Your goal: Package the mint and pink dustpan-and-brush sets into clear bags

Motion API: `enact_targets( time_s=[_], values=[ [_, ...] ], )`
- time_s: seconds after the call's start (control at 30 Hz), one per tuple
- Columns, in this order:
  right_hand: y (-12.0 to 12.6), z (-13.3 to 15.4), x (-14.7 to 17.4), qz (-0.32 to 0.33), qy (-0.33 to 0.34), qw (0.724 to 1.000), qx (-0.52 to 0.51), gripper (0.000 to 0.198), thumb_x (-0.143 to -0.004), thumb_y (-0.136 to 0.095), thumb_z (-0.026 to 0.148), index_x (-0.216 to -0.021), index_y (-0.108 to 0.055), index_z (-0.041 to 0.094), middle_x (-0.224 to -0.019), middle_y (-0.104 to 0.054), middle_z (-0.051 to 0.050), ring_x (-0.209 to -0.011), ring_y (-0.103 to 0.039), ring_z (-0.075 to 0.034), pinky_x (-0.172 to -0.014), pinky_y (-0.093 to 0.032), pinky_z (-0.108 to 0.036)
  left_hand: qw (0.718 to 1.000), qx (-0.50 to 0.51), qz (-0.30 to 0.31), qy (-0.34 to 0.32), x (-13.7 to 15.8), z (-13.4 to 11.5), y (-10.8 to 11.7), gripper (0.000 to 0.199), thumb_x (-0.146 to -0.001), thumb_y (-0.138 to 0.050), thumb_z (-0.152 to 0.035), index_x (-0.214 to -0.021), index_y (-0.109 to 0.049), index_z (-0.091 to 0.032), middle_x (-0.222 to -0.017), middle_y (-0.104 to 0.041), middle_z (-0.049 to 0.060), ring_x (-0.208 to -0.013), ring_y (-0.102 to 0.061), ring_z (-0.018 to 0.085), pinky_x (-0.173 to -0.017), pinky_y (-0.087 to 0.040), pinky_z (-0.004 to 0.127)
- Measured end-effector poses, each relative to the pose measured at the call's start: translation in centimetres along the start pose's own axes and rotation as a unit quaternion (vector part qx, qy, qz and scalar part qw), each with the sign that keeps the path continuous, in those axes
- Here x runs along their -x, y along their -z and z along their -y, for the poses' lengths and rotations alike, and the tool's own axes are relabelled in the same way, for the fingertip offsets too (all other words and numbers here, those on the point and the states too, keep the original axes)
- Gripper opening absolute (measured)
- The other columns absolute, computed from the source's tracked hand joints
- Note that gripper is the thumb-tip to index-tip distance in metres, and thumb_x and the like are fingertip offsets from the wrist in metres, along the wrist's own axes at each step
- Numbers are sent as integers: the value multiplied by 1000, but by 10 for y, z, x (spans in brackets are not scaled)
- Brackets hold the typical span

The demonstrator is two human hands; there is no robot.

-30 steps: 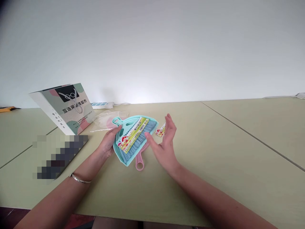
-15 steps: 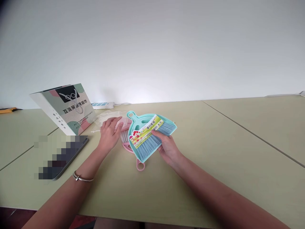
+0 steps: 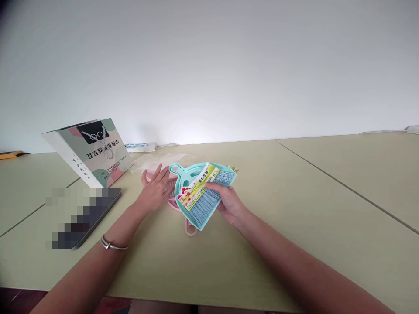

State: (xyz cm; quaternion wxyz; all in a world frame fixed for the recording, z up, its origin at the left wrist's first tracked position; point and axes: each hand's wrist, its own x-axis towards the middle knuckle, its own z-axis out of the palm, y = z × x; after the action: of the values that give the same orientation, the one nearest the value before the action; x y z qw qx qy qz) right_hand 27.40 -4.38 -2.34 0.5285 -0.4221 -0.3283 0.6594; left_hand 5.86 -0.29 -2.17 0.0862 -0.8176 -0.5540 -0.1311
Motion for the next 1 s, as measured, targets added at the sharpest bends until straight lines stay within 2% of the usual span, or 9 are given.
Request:
enact_targets(
  time_s=[0.07,0.17,0.27,0.43,0.53,0.63,0.73,0.9,1.0],
  values=[
    [2,2,-2,-40,-6,999,-6,38,-71,-67,20,-108,-62,21,-109,-69,-5,-103,-63,-26,-86,-53,-39,1000,-5,-11,-19,2,0,0,57,-92,-24,-45,-140,-32,-15,-146,-33,14,-138,-18,31,-105,-5,65],
    [5,5,-5,-75,-12,997,-7,33,-70,-66,18,-103,-64,20,-106,-70,-5,-101,-64,-25,-85,-53,-38,999,6,-41,-7,3,1,-1,62,-91,-24,-51,-141,-28,-15,-147,-30,13,-138,-20,30,-106,-7,63],
    [7,7,-5,-59,-39,997,0,29,-71,-66,16,-100,-65,18,-104,-70,-6,-98,-65,-24,-85,-54,-37,997,37,-62,-7,3,-1,0,62,-91,-26,-51,-142,-27,-16,-148,-29,13,-138,-22,28,-108,-6,61],
    [5,4,-2,-4,-77,997,-27,31,-73,-64,16,-104,-64,15,-106,-70,-8,-95,-67,-23,-85,-54,-36,988,117,-70,-68,6,-4,6,57,-91,-32,-47,-142,-26,-23,-147,-32,8,-139,-20,24,-110,-7,55],
    [4,3,-4,-7,-82,995,-63,30,-74,-62,14,-104,-63,15,-103,-71,-8,-90,-68,-22,-83,-55,-35,977,172,-80,-96,8,-5,10,49,-92,-34,-42,-138,-35,-26,-143,-40,6,-137,-24,22,-111,-7,52],
    [4,4,-7,-68,-64,989,-112,29,-74,-63,12,-102,-62,16,-100,-71,-6,-90,-68,-19,-79,-57,-30,965,207,-97,-127,9,-5,12,41,-92,-36,-38,-129,-49,-26,-134,-51,5,-133,-34,21,-111,-12,50],
    [5,5,-9,-118,-30,984,-133,28,-73,-63,10,-100,-62,19,-99,-72,-3,-90,-68,-16,-74,-57,-24,957,226,-107,-147,10,-9,12,39,-92,-38,-36,-127,-52,-25,-131,-54,5,-129,-40,21,-111,-16,49],
    [-1,-5,-5,-45,-40,996,-61,25,-74,-63,10,-98,-63,16,-91,-73,-4,-79,-69,-17,-69,-58,-27,954,236,-78,-167,13,-19,13,42,-92,-38,-36,-132,-46,-26,-137,-48,5,-133,-34,21,-111,-17,50],
    [-5,-8,-2,-22,-45,996,-70,22,-76,-60,10,-98,-63,15,-89,-73,-4,-76,-69,-16,-68,-58,-26,951,235,-60,-193,15,-25,15,42,-92,-38,-36,-132,-46,-28,-136,-50,4,-132,-35,21,-111,-16,51]
  ],
)
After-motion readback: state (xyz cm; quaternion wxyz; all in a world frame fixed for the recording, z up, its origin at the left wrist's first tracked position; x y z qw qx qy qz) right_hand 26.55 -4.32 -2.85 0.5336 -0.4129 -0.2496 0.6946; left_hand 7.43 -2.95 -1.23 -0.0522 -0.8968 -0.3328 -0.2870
